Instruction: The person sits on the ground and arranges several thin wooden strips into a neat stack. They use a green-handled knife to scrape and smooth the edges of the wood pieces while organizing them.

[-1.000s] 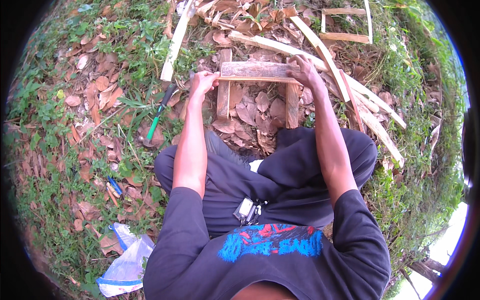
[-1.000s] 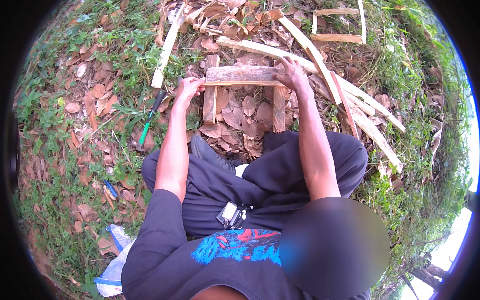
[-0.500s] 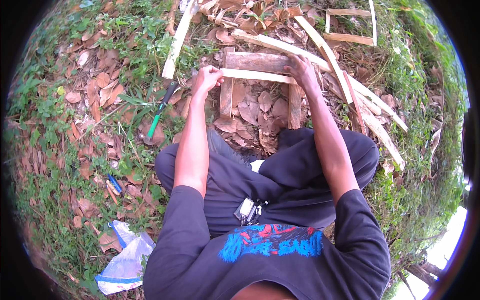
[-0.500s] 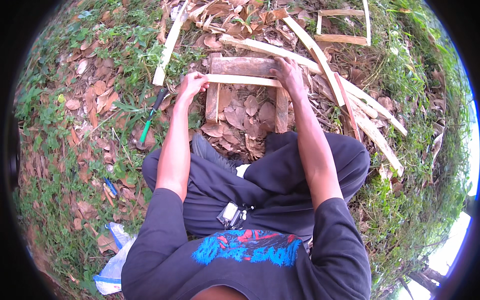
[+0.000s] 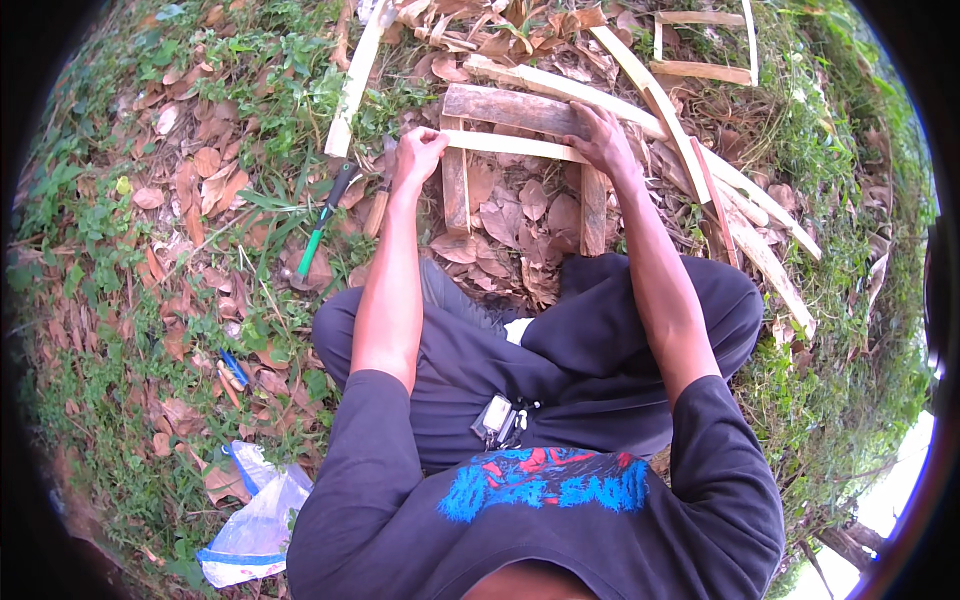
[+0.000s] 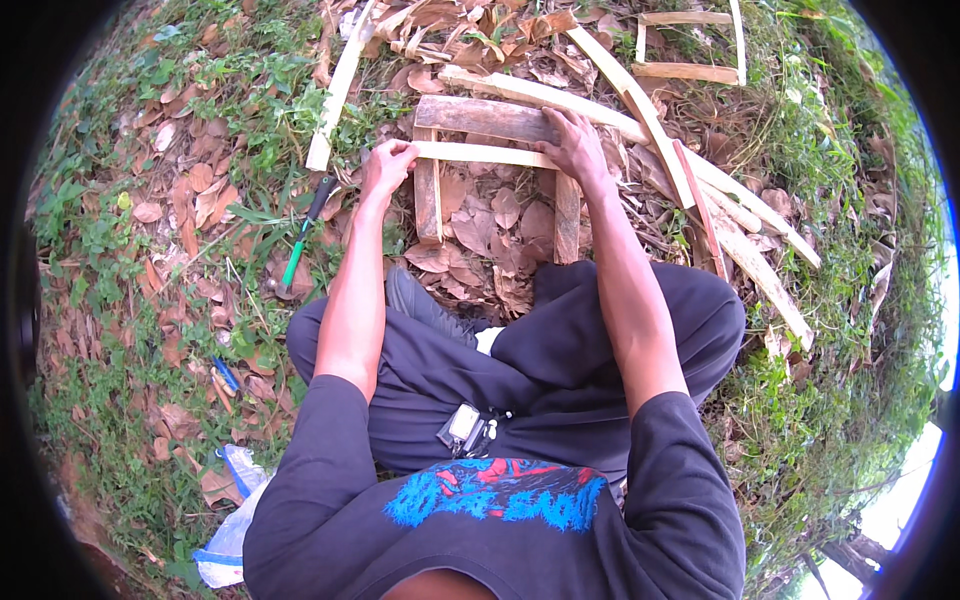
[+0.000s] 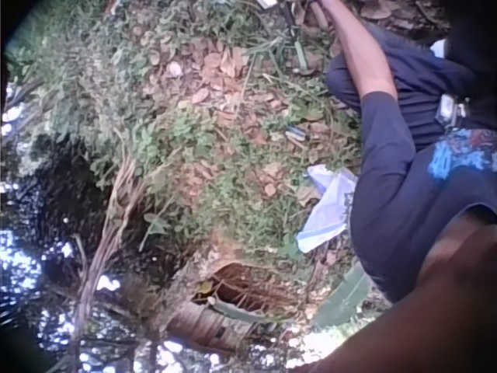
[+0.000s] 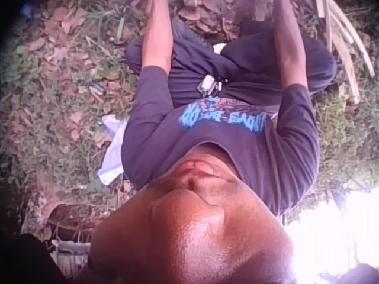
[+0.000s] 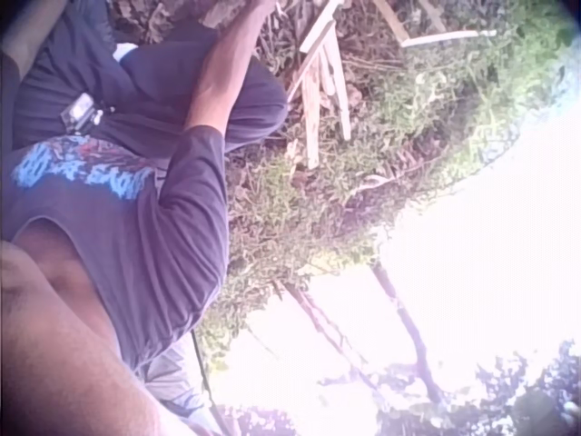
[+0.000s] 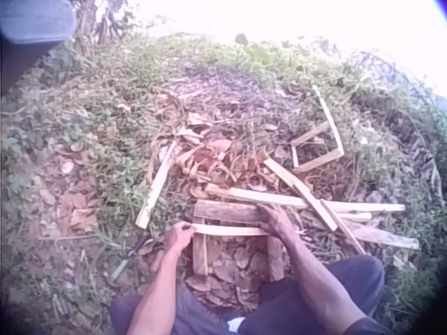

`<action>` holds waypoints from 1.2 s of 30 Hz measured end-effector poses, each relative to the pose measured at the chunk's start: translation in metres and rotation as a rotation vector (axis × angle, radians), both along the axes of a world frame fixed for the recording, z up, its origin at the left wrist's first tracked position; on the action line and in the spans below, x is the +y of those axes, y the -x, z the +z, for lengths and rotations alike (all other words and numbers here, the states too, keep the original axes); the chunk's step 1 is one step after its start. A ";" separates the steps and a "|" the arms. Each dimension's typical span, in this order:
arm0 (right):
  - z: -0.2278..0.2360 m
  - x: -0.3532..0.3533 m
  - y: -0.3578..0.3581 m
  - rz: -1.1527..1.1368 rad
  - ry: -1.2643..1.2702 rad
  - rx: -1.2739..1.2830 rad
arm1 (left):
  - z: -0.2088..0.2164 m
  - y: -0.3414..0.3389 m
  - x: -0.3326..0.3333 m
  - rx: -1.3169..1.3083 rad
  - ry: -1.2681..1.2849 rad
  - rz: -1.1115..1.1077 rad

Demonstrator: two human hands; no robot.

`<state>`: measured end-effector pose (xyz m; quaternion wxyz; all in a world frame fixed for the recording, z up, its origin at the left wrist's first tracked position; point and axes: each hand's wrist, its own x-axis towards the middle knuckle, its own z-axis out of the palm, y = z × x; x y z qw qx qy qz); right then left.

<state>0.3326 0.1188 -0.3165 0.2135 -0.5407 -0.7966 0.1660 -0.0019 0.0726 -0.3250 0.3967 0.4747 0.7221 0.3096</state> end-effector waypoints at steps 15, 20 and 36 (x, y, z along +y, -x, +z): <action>0.012 -0.019 -0.022 -0.451 0.227 0.041 | -0.034 -0.004 0.013 0.090 -0.402 0.086; 0.006 -0.030 -0.030 -0.384 0.310 0.020 | -0.028 -0.003 0.015 -0.131 -0.230 0.129; -0.002 -0.061 -0.031 -0.396 0.258 0.176 | -0.007 -0.004 -0.008 -0.083 -0.403 -0.069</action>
